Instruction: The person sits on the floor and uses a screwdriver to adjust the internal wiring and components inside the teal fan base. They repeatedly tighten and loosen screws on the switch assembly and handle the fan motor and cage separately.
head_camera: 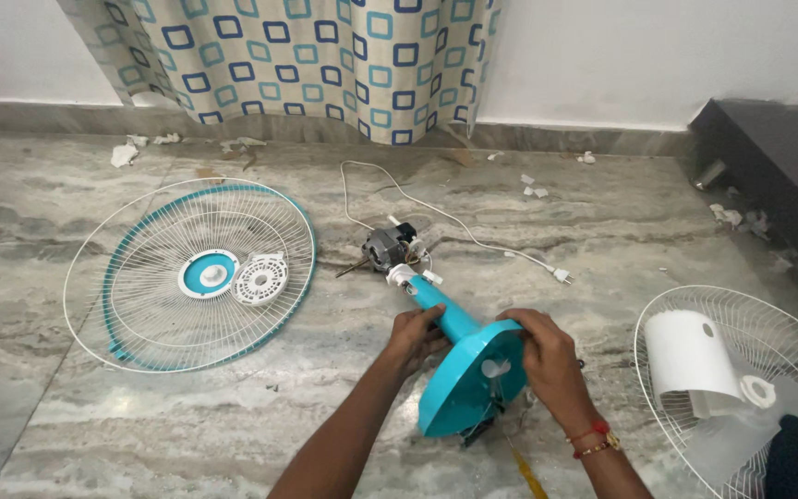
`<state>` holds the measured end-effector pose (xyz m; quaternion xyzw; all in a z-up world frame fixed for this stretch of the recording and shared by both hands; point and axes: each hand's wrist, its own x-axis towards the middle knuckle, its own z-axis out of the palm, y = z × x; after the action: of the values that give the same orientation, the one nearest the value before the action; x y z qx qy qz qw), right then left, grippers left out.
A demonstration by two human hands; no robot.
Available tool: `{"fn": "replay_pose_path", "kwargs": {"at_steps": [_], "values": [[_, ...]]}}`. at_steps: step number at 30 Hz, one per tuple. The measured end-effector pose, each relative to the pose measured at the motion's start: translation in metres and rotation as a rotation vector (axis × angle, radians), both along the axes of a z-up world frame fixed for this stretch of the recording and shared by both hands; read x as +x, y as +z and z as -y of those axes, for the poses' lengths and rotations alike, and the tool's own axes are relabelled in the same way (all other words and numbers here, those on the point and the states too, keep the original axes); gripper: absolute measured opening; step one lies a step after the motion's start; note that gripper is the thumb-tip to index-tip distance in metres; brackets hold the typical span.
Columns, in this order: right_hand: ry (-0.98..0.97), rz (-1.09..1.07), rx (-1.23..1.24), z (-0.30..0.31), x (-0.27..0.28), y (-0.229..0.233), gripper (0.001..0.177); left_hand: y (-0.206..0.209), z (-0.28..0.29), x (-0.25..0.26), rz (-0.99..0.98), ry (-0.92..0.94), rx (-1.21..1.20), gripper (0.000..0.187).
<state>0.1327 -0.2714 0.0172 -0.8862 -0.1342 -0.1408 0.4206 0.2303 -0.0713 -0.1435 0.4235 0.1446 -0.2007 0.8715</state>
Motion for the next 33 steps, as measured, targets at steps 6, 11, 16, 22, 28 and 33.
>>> {"fn": "replay_pose_path", "kwargs": {"at_steps": [6,11,16,22,28,33], "values": [[0.114,0.006,0.024,0.009,0.007,0.009,0.046,-0.013,0.005,-0.01,-0.024,0.07,-0.159,0.047],[0.167,-0.013,0.003,0.012,0.006,0.005,0.05,-0.019,0.005,-0.019,-0.092,0.104,-0.135,0.045],[0.124,-0.091,0.044,0.017,0.011,-0.003,0.051,-0.024,-0.006,-0.027,-0.102,0.033,-0.01,0.048],[0.131,-0.016,-0.029,0.028,0.023,-0.007,0.051,-0.013,-0.058,-0.046,-0.029,0.033,0.128,0.046],[0.146,-0.008,-0.017,0.033,0.031,-0.009,0.054,0.011,-0.133,-0.056,0.013,0.251,0.242,0.038],[0.157,0.0,-0.004,0.032,0.031,-0.011,0.047,0.007,-0.158,-0.053,0.339,0.399,1.071,0.042]]}}
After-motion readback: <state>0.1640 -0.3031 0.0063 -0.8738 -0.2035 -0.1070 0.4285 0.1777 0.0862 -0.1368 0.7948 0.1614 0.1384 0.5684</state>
